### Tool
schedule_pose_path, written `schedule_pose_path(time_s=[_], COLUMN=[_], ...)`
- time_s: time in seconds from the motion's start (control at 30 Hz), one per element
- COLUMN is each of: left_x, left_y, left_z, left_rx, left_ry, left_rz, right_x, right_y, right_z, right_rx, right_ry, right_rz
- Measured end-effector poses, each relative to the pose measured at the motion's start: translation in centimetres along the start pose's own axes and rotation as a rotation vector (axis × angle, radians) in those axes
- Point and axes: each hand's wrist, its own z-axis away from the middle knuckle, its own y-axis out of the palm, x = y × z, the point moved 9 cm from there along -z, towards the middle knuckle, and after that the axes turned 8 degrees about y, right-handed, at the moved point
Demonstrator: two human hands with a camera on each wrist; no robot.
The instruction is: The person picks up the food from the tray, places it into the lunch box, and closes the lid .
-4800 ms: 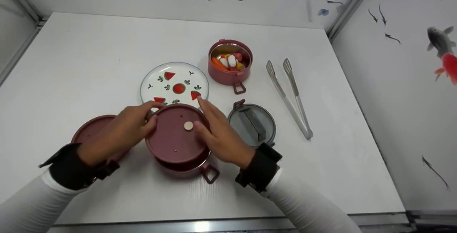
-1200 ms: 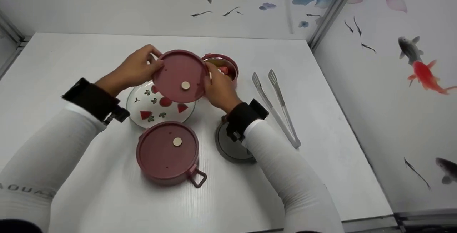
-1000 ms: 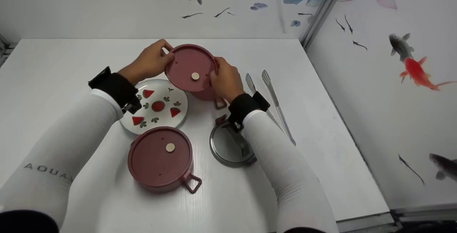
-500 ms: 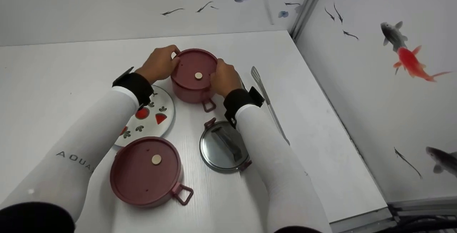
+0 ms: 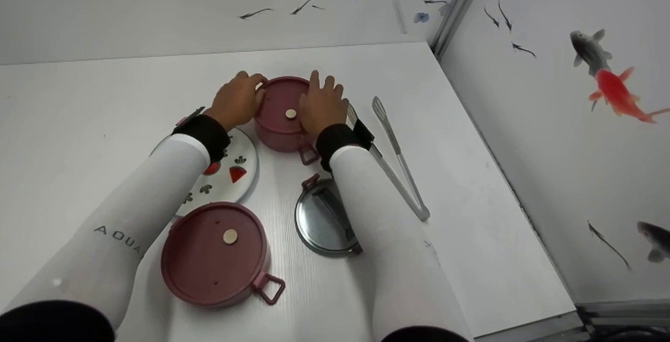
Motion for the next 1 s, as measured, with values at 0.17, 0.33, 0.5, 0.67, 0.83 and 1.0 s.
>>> schedule_pose_path(time_s=[0.17, 0.33, 0.5, 0.67, 0.83, 1.0], left_x=[-0.3, -0.2, -0.6, -1.1, -0.5, 0.6], left_y=[1.2, 2.0, 1.9, 1.5, 1.9, 2.5], left_z=[0.0, -0.1, -0.5, -1.0, -1.1, -1.1], left_rx=[0.080, 0.143, 0.144, 0.149, 0.205, 0.245], left_ry=[0.049, 0.060, 0.058, 0.074, 0.054, 0.039], left_rz=[-0.038, -0.054, -0.059, -0.091, 0.003, 0.209], right_x=[0.5, 0.2, 0.0, -0.2, -0.4, -1.1], right_y=[1.9, 3.0, 3.0, 2.6, 2.8, 1.8], right_z=[-0.4, -0.6, -0.8, -1.2, -1.5, -0.5], right_rx=[0.089, 0.165, 0.195, 0.211, 0.274, 0.209], right_ry=[-0.063, -0.074, -0.065, -0.065, -0.102, -0.037], right_rz=[0.038, 0.024, -0.002, -0.030, -0.104, -0.244])
